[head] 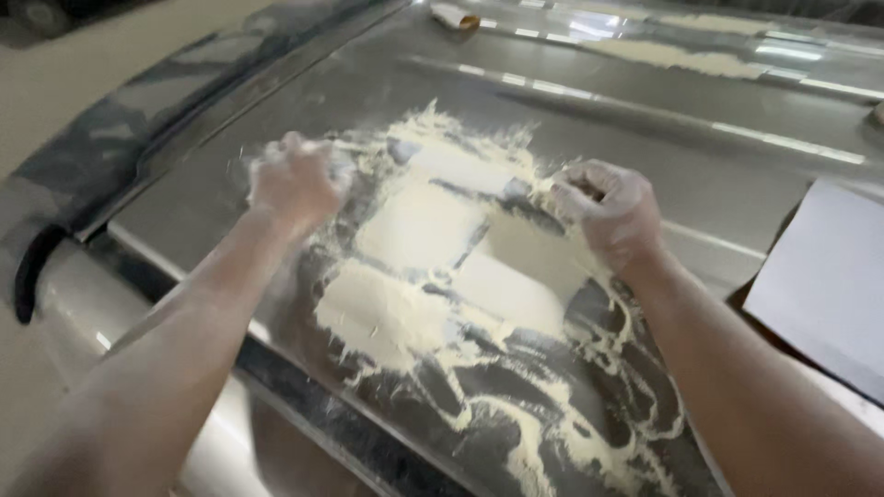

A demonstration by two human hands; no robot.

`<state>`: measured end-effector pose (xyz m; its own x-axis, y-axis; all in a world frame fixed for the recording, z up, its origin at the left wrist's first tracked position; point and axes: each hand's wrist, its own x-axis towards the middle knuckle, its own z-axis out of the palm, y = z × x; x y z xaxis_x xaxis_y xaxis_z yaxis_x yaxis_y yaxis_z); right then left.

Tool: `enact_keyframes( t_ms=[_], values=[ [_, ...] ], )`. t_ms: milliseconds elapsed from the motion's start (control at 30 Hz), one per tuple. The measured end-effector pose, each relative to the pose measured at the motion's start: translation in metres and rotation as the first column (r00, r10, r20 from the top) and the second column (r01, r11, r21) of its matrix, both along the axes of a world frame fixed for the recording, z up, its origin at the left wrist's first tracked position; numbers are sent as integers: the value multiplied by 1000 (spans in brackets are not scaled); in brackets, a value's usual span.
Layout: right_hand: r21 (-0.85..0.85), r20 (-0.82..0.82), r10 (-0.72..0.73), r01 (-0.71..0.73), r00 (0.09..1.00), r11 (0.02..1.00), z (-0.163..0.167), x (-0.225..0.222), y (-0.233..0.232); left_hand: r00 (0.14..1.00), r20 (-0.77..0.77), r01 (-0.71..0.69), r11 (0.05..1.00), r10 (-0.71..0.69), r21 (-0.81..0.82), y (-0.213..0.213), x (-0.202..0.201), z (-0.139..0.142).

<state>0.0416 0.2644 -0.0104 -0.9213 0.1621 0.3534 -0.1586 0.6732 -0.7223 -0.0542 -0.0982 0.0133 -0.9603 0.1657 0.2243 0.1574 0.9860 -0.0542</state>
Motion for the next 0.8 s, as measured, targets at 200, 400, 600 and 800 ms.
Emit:
enact_keyframes(
  t_ms=[200, 400, 600, 800],
  values=[
    [-1, -38, 40, -40, 998, 999, -1, 2, -2, 993, -101, 56, 998, -59, -30, -14, -2, -7],
    [-37, -17, 71, -71, 997, 997, -10, 6, 0, 985, -165, -41, 998, 48, 46, -10, -14, -18],
    [-2, 1, 10, -10, 1000, 1000, -7, 2, 2, 990, -76, 121, 992, -120, 20, -18, -15, -12],
    [37, -51, 16, -14, 999, 999, 4, 3, -3, 988, -70, -135, 988, 140, 82, 2, -32, 8]
  ],
)
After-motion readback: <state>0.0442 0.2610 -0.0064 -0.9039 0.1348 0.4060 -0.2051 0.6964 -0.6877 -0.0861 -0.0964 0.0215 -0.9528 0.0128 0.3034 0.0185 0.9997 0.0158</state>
